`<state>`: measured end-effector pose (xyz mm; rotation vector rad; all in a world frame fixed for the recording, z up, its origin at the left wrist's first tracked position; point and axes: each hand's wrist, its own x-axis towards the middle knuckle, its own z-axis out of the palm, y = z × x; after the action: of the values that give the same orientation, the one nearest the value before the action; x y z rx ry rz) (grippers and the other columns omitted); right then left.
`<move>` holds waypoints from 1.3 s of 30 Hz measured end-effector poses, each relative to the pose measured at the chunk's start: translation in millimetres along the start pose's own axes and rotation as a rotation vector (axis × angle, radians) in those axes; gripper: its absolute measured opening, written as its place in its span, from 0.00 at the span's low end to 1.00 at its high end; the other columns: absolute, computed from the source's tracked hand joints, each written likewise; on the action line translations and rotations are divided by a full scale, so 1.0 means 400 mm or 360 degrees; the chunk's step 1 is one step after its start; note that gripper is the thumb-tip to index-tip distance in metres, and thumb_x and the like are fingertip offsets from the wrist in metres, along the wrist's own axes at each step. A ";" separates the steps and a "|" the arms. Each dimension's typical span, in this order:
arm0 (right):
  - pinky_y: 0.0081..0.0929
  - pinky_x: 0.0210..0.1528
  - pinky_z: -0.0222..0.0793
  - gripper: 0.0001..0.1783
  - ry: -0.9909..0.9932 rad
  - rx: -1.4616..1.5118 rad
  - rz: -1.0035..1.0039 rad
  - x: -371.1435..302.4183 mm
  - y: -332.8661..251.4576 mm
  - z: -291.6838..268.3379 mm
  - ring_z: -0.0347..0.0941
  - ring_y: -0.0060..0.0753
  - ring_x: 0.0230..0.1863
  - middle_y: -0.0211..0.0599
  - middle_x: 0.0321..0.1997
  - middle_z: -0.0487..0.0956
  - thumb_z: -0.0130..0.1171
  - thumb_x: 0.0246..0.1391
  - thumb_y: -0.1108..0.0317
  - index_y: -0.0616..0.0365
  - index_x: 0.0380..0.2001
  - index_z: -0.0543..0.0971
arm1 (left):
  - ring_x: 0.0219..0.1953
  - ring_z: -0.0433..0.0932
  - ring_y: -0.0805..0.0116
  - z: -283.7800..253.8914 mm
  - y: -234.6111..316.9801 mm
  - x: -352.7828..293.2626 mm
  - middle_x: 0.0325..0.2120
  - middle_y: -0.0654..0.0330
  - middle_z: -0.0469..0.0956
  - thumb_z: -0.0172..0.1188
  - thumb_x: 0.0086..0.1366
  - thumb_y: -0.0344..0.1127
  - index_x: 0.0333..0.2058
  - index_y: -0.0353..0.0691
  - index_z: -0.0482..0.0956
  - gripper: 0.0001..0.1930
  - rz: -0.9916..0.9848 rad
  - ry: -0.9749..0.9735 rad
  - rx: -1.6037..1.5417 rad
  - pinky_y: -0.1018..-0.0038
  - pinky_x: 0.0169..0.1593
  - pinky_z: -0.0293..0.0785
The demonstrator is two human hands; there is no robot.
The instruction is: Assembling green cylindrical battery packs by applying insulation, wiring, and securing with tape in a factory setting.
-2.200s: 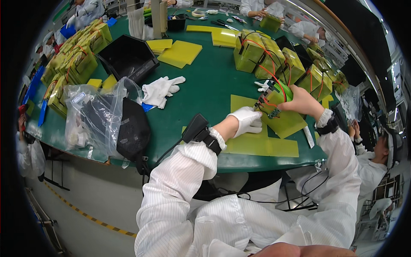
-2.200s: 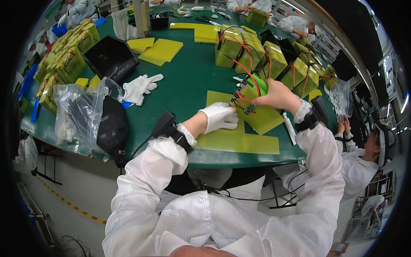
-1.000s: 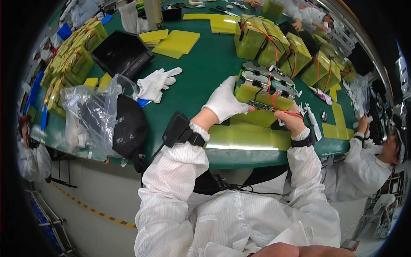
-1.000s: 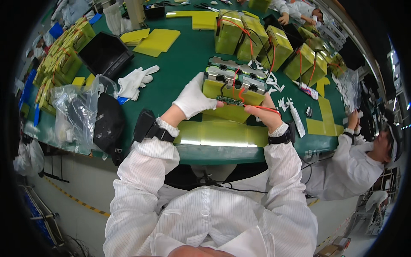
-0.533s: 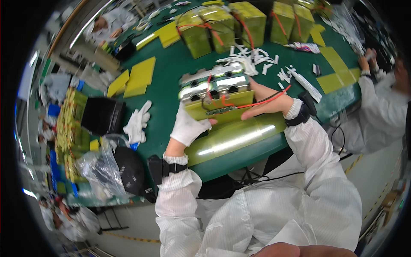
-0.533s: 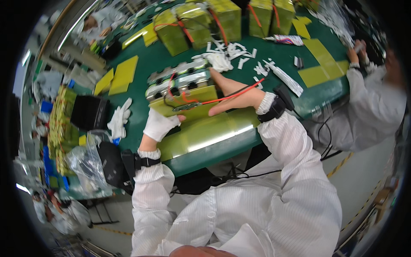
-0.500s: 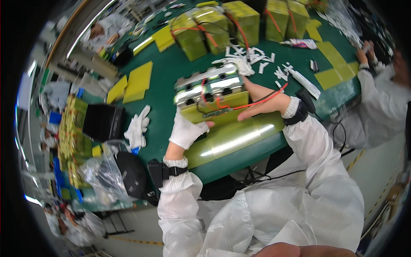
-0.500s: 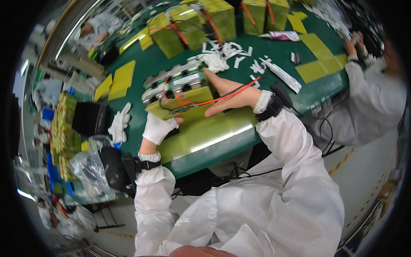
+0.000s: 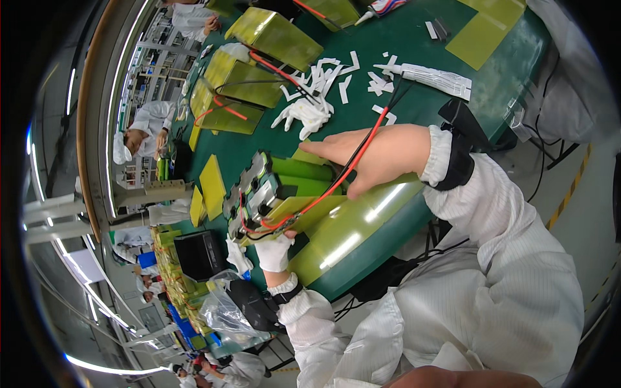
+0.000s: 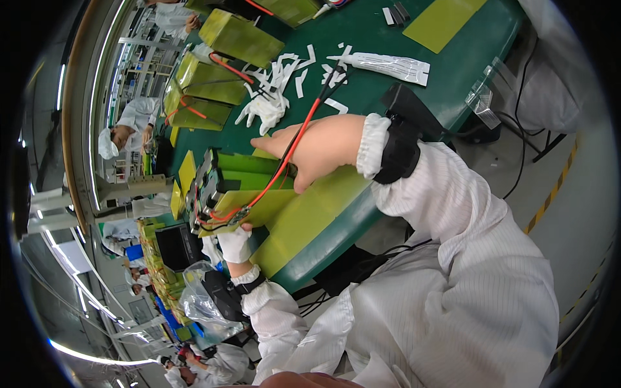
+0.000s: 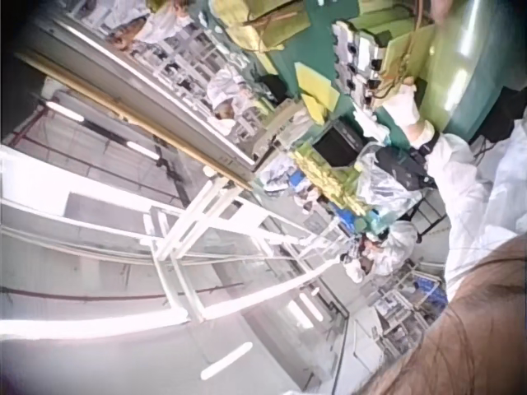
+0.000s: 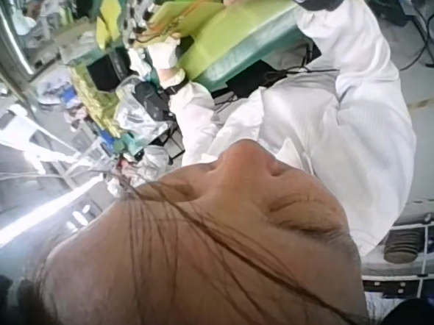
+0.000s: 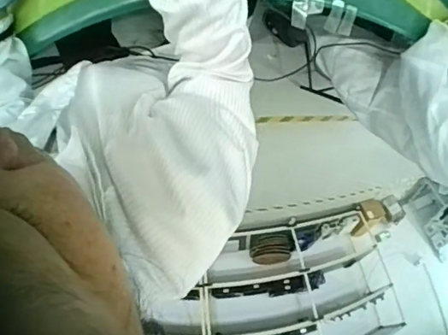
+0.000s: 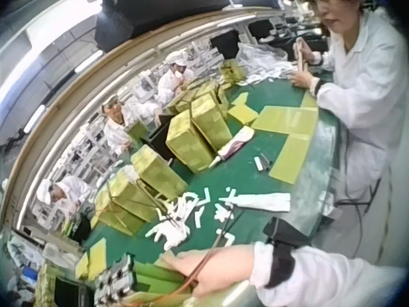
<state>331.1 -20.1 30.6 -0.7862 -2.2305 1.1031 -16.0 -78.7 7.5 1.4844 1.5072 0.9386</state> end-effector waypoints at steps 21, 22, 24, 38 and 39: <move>0.36 0.52 0.68 0.50 0.0240 0.0148 0.0231 0.050 -0.090 0.059 0.73 0.54 0.49 0.61 0.46 0.74 0.71 0.37 0.50 0.76 0.54 0.62 | 0.51 0.73 0.62 0.036 0.017 0.011 0.51 0.59 0.72 0.65 0.56 0.58 0.59 0.39 0.62 0.40 0.0242 0.0016 -0.0747 0.64 0.56 0.69; 0.36 0.52 0.68 0.52 0.0291 0.0243 0.0329 0.049 -0.099 0.059 0.73 0.54 0.50 0.61 0.47 0.74 0.71 0.37 0.46 0.76 0.54 0.61 | 0.53 0.73 0.61 0.052 0.031 0.016 0.53 0.58 0.72 0.62 0.59 0.58 0.59 0.39 0.62 0.38 0.0138 -0.0041 -0.0926 0.64 0.57 0.68; 0.36 0.52 0.68 0.53 0.0315 0.0259 0.0306 0.048 -0.106 0.057 0.72 0.54 0.50 0.61 0.48 0.73 0.69 0.38 0.42 0.76 0.54 0.61 | 0.58 0.69 0.58 0.066 0.046 0.025 0.58 0.57 0.68 0.52 0.65 0.59 0.62 0.41 0.60 0.35 0.0051 -0.0170 -0.1094 0.62 0.60 0.66; 0.23 0.41 0.72 0.36 0.0077 0.1071 0.0021 0.055 -0.097 0.063 0.74 0.24 0.40 0.38 0.41 0.76 0.65 0.52 0.54 0.65 0.55 0.63 | 0.60 0.68 0.55 0.098 0.085 0.027 0.60 0.51 0.65 0.41 0.68 0.62 0.64 0.43 0.57 0.35 -0.0157 -0.0187 -0.1025 0.58 0.61 0.67; 0.23 0.41 0.72 0.36 0.0075 0.1065 0.0016 0.054 -0.094 0.064 0.74 0.24 0.40 0.38 0.41 0.76 0.65 0.52 0.54 0.65 0.55 0.63 | 0.60 0.68 0.55 0.107 0.094 0.024 0.60 0.51 0.65 0.41 0.68 0.62 0.64 0.43 0.57 0.35 -0.0149 -0.0185 -0.1026 0.58 0.61 0.67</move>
<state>289.1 -37.2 52.5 -0.5197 -1.6423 1.6759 38.6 -69.0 24.4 0.9716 1.0368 1.1236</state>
